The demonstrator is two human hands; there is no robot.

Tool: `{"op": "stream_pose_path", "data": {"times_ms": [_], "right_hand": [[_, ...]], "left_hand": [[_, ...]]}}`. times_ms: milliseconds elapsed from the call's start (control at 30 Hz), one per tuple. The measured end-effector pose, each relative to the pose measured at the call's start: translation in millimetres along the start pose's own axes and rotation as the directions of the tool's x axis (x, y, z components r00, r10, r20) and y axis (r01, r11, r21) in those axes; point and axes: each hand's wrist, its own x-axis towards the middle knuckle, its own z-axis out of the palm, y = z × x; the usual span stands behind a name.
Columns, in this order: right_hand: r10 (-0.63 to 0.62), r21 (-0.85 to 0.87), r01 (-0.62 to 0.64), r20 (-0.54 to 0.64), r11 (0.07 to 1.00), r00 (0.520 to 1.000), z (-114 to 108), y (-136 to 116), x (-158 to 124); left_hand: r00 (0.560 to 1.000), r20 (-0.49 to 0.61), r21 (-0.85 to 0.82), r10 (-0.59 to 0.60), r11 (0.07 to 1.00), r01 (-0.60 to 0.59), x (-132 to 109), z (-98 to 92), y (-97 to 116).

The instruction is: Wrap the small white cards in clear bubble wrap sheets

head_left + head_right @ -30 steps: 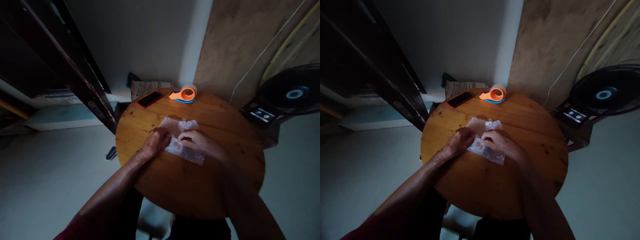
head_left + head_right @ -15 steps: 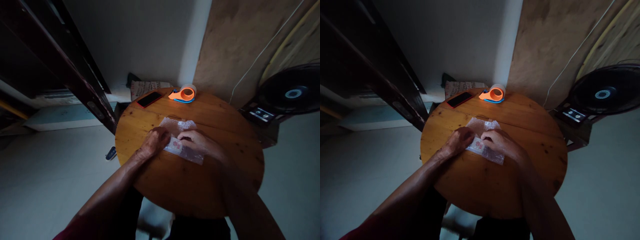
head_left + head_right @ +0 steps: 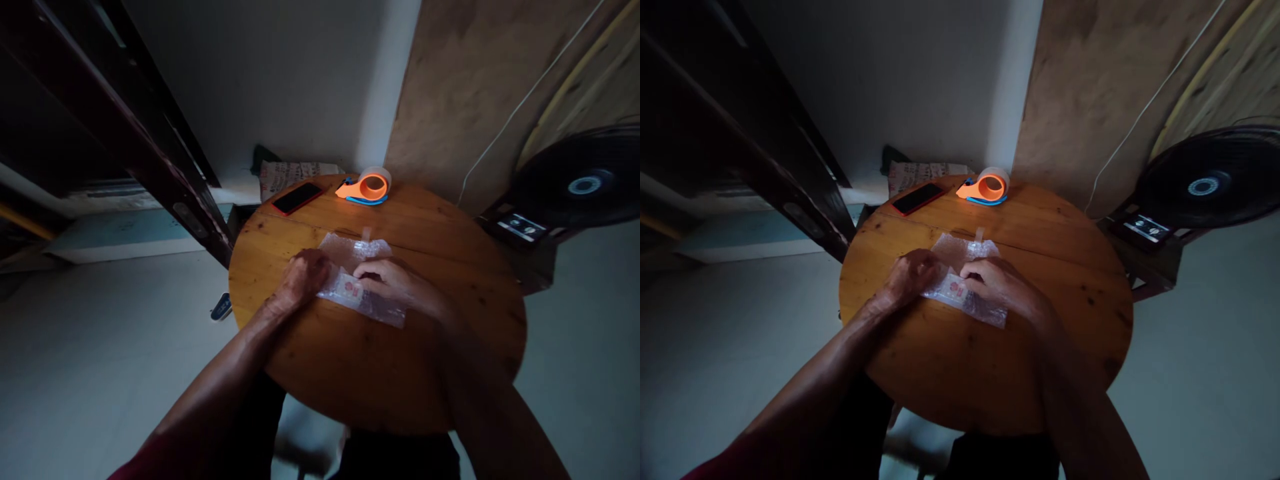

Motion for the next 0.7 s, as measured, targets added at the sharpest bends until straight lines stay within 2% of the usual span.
{"op": "stream_pose_path", "data": {"times_ms": [133,267,400,700], "right_hand": [[0.007,-0.002,-0.007,-0.009,1.0,1.0,-0.4,-1.3,-0.4],[0.001,0.004,-0.001,-0.01,1.0,1.0,-0.4,-1.5,-0.4],[-0.003,0.001,0.003,-0.002,1.0,1.0,-0.3,0.3,0.4],[0.004,-0.015,-0.004,-0.01,1.0,1.0,-1.0,-1.2,-0.1]], "left_hand": [[0.996,-0.013,0.043,-0.083,0.996,0.084,3.6,-0.9,-4.4],[0.993,-0.075,0.224,-0.093,0.969,0.107,6.0,1.8,-13.7],[0.988,-0.049,0.349,-0.146,0.925,0.154,6.4,0.8,-16.5],[0.969,-0.049,0.317,-0.242,0.916,0.245,2.0,-6.5,-9.4]]}}
